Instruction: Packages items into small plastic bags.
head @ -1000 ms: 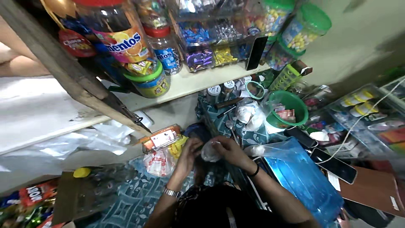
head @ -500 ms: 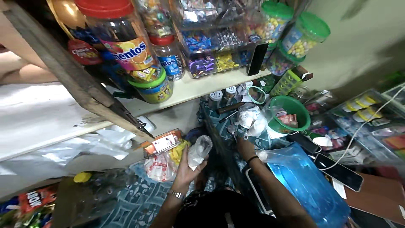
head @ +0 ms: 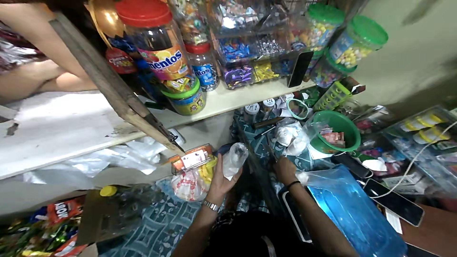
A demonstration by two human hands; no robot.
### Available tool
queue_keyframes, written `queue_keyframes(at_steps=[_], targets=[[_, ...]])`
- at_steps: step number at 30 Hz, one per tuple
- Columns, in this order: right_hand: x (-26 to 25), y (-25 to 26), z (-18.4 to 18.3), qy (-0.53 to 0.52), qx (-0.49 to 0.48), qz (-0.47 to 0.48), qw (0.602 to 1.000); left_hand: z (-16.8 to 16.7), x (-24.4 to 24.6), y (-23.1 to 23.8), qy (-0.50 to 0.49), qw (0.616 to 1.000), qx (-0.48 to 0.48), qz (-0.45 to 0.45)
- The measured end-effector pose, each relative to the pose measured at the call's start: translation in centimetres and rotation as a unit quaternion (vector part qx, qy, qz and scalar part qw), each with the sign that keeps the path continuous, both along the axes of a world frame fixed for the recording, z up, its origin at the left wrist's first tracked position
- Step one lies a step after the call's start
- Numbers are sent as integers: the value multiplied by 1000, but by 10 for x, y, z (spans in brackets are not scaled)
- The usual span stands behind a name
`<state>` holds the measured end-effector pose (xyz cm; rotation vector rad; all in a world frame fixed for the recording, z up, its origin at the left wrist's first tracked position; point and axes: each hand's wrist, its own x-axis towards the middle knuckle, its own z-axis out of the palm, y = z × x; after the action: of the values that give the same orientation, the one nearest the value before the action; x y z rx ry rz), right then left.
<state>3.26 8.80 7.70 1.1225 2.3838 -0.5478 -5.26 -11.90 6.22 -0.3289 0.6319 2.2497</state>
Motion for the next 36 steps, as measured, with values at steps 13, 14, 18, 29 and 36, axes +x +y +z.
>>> queue_keyframes(at_steps=[13,14,18,29,36], targets=[[144,23,118,646,-128,41,751,-7,36,33,39,997,45,-47],[149,22,117,659,-132,48,739,-8,42,36,48,996,45,-56],[161,17,112,676,-124,62,724,-2,65,47,66,994,20,-80],[202,-1,91,654,-130,79,741,1,113,44,179,974,-75,-115],[249,-2,93,637,-80,171,747,7,135,40,144,966,-119,-179]])
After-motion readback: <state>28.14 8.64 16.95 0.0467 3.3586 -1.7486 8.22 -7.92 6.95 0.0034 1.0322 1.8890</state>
